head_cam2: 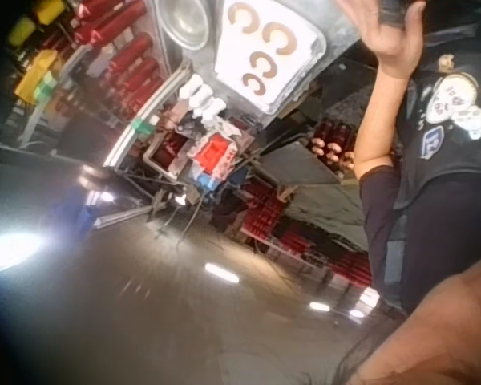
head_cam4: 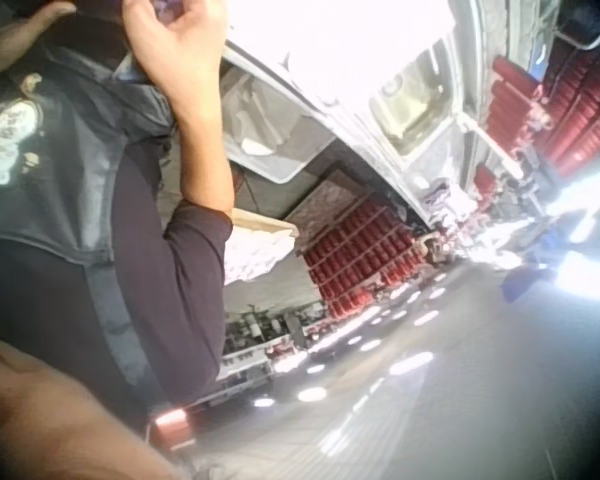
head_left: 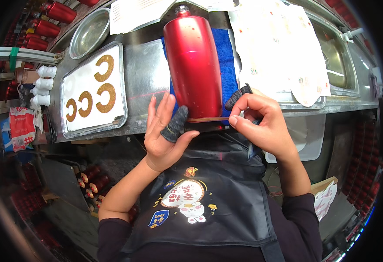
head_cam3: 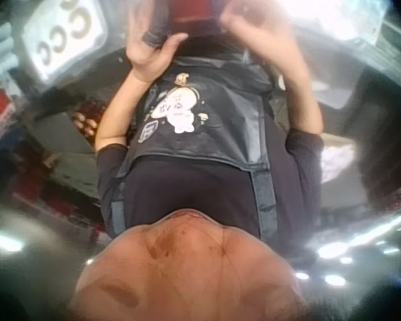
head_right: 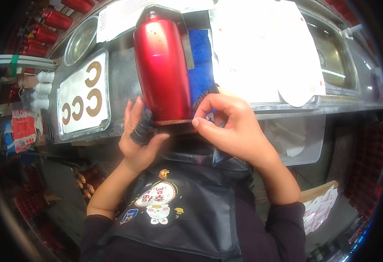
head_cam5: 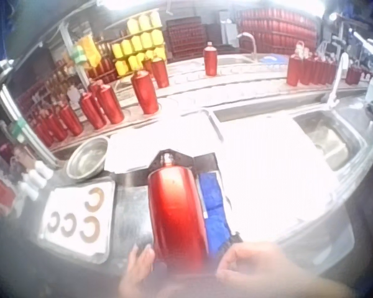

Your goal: The person applies gold circular stickers to the necks of red cylindrical bottles and then affixes rectangular paper labels to the bottle bodies. They smooth each label with their fingers and place the finished bottles on a nearby tray.

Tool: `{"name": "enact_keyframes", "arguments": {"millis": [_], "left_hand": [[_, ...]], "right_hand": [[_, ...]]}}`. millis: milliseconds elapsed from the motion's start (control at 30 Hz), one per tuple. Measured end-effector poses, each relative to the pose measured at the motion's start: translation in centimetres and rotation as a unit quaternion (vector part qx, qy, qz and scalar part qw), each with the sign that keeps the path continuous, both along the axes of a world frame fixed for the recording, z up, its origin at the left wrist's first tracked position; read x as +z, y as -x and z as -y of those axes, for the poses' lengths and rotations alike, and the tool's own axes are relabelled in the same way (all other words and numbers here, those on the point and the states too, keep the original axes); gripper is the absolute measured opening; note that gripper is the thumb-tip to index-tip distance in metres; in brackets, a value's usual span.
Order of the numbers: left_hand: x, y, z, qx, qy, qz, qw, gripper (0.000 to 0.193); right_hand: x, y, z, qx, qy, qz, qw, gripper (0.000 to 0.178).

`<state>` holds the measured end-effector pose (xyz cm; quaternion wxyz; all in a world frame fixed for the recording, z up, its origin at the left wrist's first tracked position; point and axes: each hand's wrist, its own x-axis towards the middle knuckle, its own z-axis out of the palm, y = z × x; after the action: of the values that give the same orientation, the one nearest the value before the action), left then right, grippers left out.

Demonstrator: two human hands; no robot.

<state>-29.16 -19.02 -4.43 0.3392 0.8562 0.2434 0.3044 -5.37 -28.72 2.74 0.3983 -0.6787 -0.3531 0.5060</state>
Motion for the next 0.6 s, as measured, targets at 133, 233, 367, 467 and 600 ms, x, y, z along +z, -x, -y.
{"name": "enact_keyframes", "arguments": {"millis": [133,233,367,467,600], "left_hand": [[-1.2,1.2,0.2,-0.007,-0.052,-0.028,0.998,0.052],[-1.0,0.8,0.0,-0.019,-0.078,-0.034,0.996,0.045],[0.0,0.3,-0.4,-0.029,-0.110,-0.047,0.992,0.042],[0.7,-0.3,-0.7,-0.039,-0.149,-0.056,0.986,0.042],[1.5,-1.3,-0.8,-0.042,-0.212,-0.070,0.974,0.035]], "right_hand": [[0.3,-0.5,0.5,0.014,-0.026,0.050,0.998,0.009],[-0.5,-0.7,0.5,-0.001,-0.023,0.043,0.999,0.010],[-1.1,-0.9,0.4,-0.005,-0.020,0.034,0.999,0.010],[-1.4,-0.9,0.5,-0.006,-0.015,0.026,1.000,0.009],[-1.5,-0.8,0.4,-0.004,-0.009,0.015,1.000,0.008]]}}
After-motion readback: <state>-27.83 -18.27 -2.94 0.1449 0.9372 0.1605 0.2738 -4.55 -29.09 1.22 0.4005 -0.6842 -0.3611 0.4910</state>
